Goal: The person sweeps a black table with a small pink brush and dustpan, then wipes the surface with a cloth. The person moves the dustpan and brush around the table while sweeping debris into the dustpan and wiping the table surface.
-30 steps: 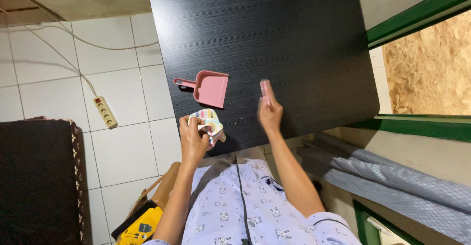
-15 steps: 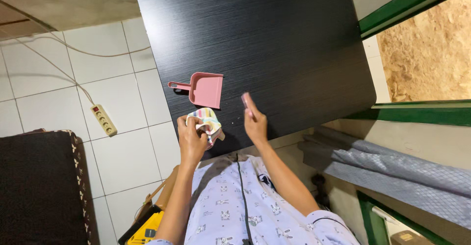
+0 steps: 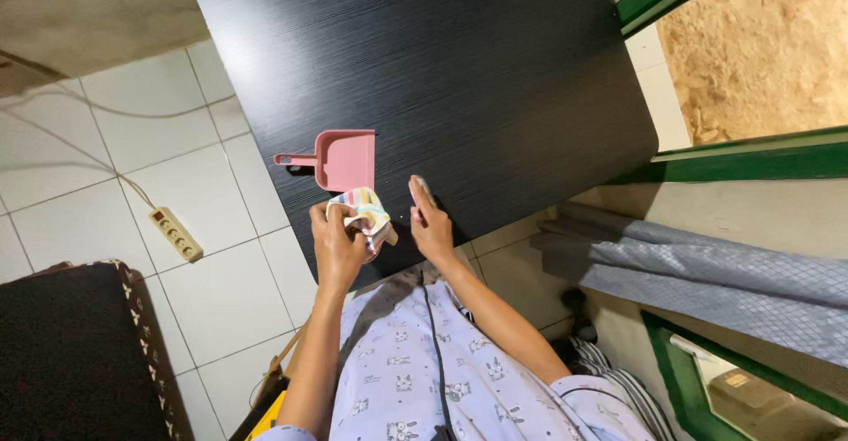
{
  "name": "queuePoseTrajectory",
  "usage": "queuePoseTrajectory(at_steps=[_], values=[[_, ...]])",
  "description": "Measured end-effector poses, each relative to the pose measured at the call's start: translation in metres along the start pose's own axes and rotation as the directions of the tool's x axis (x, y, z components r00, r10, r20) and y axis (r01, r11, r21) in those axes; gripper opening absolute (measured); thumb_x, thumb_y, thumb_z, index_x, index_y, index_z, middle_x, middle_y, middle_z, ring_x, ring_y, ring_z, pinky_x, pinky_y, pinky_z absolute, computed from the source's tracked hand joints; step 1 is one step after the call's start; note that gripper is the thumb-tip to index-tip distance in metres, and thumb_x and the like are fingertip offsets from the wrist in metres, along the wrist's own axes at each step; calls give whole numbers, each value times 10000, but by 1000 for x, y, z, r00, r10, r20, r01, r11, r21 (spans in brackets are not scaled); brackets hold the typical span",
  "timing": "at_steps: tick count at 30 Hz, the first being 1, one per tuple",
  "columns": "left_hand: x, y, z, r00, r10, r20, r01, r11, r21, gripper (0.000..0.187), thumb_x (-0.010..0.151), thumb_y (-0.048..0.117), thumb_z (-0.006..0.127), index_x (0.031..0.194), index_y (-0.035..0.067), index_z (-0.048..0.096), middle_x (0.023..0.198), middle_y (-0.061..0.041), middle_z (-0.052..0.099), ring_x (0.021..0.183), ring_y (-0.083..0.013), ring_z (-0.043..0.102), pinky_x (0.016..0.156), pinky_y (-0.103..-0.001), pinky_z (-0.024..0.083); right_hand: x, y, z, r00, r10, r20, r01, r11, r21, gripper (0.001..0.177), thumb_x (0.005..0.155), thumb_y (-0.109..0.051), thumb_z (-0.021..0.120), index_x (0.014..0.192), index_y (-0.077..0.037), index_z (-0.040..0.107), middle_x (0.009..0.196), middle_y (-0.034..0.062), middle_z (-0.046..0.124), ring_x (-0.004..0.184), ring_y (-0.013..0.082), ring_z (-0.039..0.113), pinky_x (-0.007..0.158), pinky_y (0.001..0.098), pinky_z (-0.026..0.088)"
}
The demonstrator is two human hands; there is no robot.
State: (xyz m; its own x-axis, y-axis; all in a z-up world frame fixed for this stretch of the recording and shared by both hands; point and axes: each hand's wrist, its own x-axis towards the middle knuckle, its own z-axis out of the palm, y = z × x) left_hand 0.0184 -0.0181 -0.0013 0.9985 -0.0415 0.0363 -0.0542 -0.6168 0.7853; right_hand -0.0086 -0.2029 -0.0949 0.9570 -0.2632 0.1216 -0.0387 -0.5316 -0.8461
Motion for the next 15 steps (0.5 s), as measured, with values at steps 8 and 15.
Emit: queuePoseTrajectory(at_steps=[8, 15], values=[[23, 24, 23, 1000, 6, 28, -5, 1000, -28, 310, 745, -31, 747, 999, 17, 577, 1163, -199, 500, 1046, -397, 581, 829, -470, 519, 70, 29, -96, 969, 107, 223, -217, 803, 556, 420, 1056, 34, 507, 1476, 19, 512, 1481, 166, 598, 1378, 202, 569, 1166, 290, 427], [52, 65, 64, 998, -67, -5, 67, 998, -20, 317, 753, -41, 729, 1028, 14, 580, 1175, -187, 493, 973, -369, 618, 794, -439, 544, 179, 169, -254, 939, 123, -322, -125, 992, 15, 472, 1000, 104, 508, 1462, 14, 539, 1428, 137, 651, 1269, 214, 634, 1059, 304, 483]])
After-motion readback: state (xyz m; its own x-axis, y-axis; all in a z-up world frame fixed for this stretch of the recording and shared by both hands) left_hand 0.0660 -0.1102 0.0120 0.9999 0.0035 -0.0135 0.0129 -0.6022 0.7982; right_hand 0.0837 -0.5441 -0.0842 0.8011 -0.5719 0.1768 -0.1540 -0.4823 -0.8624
